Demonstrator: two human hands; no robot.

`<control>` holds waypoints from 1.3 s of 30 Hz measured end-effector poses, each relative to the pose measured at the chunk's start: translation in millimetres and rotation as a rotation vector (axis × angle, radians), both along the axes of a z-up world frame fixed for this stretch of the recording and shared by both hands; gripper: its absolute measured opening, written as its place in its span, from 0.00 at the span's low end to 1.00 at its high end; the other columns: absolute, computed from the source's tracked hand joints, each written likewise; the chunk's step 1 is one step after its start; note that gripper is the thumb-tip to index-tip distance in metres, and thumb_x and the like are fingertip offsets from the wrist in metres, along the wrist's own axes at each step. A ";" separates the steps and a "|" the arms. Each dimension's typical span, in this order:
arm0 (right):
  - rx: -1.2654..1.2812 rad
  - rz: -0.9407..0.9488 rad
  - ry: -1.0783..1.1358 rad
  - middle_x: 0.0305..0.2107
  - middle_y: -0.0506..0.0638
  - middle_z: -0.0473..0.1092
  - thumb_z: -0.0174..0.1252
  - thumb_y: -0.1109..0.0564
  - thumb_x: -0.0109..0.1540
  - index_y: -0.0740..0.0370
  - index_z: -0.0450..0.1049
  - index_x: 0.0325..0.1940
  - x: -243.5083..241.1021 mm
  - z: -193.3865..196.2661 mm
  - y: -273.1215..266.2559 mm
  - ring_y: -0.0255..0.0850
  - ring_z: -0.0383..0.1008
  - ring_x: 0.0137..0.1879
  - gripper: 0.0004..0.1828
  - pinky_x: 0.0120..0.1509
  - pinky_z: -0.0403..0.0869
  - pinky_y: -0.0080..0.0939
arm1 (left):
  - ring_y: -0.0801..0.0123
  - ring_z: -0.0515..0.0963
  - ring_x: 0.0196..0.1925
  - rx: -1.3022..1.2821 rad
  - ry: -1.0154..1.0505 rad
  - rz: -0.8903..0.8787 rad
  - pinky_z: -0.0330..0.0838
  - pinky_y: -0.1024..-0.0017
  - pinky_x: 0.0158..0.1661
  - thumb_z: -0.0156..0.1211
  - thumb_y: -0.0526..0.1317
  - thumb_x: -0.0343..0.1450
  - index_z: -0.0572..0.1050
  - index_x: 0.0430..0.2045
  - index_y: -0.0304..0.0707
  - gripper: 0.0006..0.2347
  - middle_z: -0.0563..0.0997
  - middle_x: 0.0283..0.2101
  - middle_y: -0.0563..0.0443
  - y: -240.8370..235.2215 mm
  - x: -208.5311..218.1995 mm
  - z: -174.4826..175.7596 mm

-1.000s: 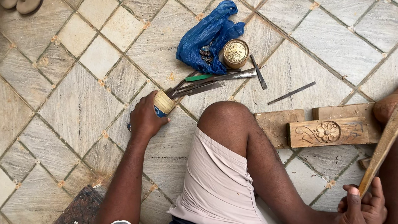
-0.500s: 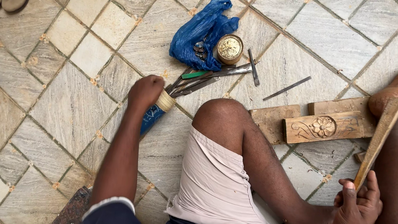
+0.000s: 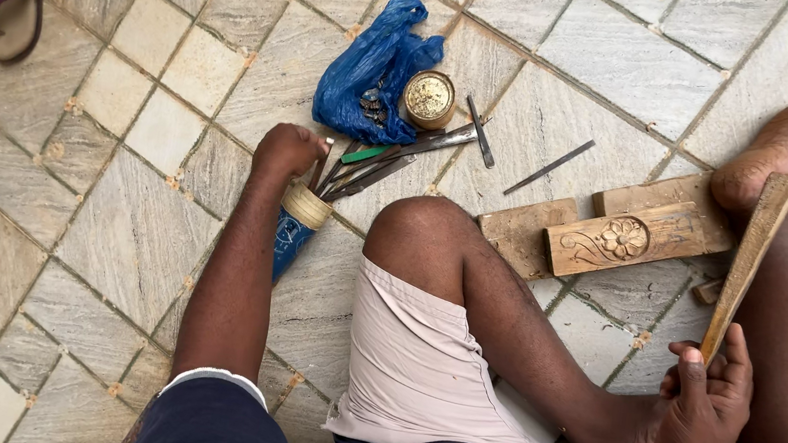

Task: The person sits cross-legged on a tiled floor and carves a floral design into a small rectangular wooden block using a chisel and a wooden mallet. They repeatedly strike the chisel to shape the wood and occasionally switch to different chisels from a nearby container.

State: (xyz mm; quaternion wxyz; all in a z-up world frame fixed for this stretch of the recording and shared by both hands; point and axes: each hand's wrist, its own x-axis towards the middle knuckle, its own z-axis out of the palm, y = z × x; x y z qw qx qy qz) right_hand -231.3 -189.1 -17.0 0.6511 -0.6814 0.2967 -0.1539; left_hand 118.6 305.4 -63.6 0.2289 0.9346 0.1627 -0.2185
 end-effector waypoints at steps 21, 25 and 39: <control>0.036 -0.004 0.005 0.44 0.51 0.73 0.50 0.60 0.74 0.65 0.53 0.84 -7.2 -6.0 -1.7 0.27 0.67 0.38 0.33 0.39 0.67 0.28 | 0.75 0.85 0.34 -0.412 -0.329 -0.042 0.78 0.74 0.36 0.67 0.41 0.69 0.83 0.41 0.38 0.10 0.87 0.36 0.52 -93.2 -48.7 99.2; 0.026 0.015 -0.019 0.44 0.51 0.73 0.50 0.60 0.74 0.65 0.53 0.84 -6.5 -5.1 -2.5 0.28 0.66 0.37 0.33 0.39 0.67 0.27 | 0.68 0.85 0.32 -0.306 -0.250 -0.041 0.78 0.67 0.38 0.64 0.44 0.71 0.84 0.40 0.45 0.09 0.88 0.34 0.51 -97.9 -52.1 54.3; -0.062 0.014 -0.009 0.43 0.51 0.73 0.52 0.59 0.76 0.68 0.55 0.84 -5.4 -10.6 0.2 0.28 0.65 0.34 0.31 0.38 0.67 0.27 | 0.62 0.82 0.46 -0.058 -0.377 -0.020 0.76 0.59 0.47 0.62 0.61 0.69 0.79 0.51 0.49 0.23 0.85 0.45 0.49 -30.1 -75.8 31.6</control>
